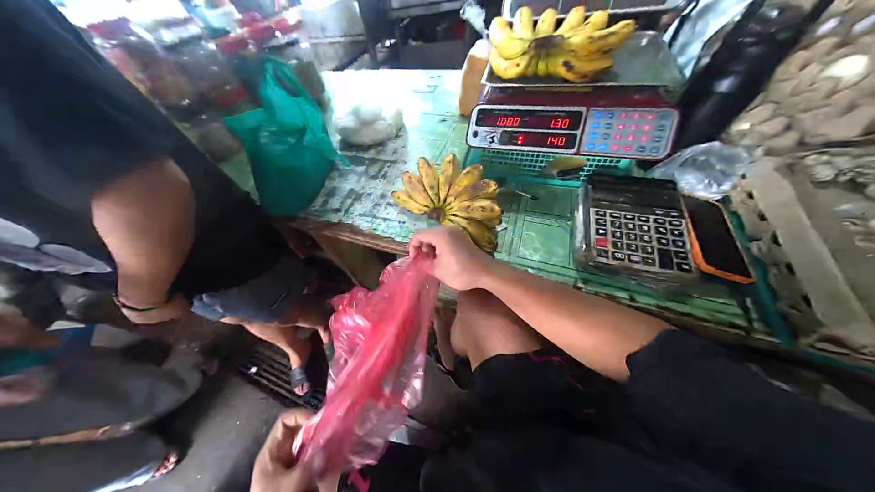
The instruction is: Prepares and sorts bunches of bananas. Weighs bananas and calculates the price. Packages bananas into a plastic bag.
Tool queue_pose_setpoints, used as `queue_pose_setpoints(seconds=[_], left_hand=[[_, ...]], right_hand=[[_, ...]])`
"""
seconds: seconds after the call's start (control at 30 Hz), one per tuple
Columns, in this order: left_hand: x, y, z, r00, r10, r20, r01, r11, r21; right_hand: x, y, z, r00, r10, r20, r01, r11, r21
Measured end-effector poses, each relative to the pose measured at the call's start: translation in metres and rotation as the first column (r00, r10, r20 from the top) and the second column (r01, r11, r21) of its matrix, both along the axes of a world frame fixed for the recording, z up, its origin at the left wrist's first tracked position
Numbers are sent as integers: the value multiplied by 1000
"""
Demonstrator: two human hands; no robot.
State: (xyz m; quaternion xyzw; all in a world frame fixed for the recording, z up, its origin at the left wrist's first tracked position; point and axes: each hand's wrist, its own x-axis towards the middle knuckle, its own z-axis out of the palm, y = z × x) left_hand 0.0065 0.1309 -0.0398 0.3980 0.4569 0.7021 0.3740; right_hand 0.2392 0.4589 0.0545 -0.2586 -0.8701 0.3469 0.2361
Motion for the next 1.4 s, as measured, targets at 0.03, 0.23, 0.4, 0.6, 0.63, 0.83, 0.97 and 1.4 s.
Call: queue_pose_setpoints(seconds=[0.03, 0.23, 0.4, 0.6, 0.63, 0.83, 0.97, 1.4], left_hand=[[-7, 7, -10, 979, 201, -42, -204, 973, -104], [5, 25, 0, 618, 785, -46, -753, 573, -324], [20, 23, -26, 686, 697, 209, -588, 700, -405], [43, 41, -42, 735, 600, 315, -441, 777, -449], [47, 53, -38, 773, 561, 295, -413, 799, -438], [73, 148, -8, 930, 328, 164, -260, 906, -334], [83, 208, 12, 994, 68, 83, -36, 940, -340], [98, 241, 18, 963, 137, 234, -72, 961, -265]], right_hand=[[3, 3, 7, 1000, 3, -16, -3, 999, -47], [-6, 62, 14, 886, -324, 332, 175, 897, 407], [-2, 143, 40, 726, -461, 510, 341, 886, 315], [8, 147, 42, 714, -451, 536, 407, 890, 207], [14, 147, 44, 776, -418, 472, 406, 904, 134], [32, 123, 7, 918, -353, 179, 395, 839, -374], [19, 115, 3, 927, -369, 67, 349, 786, -510], [-21, 6, -30, 934, -341, 108, 353, 927, -128]])
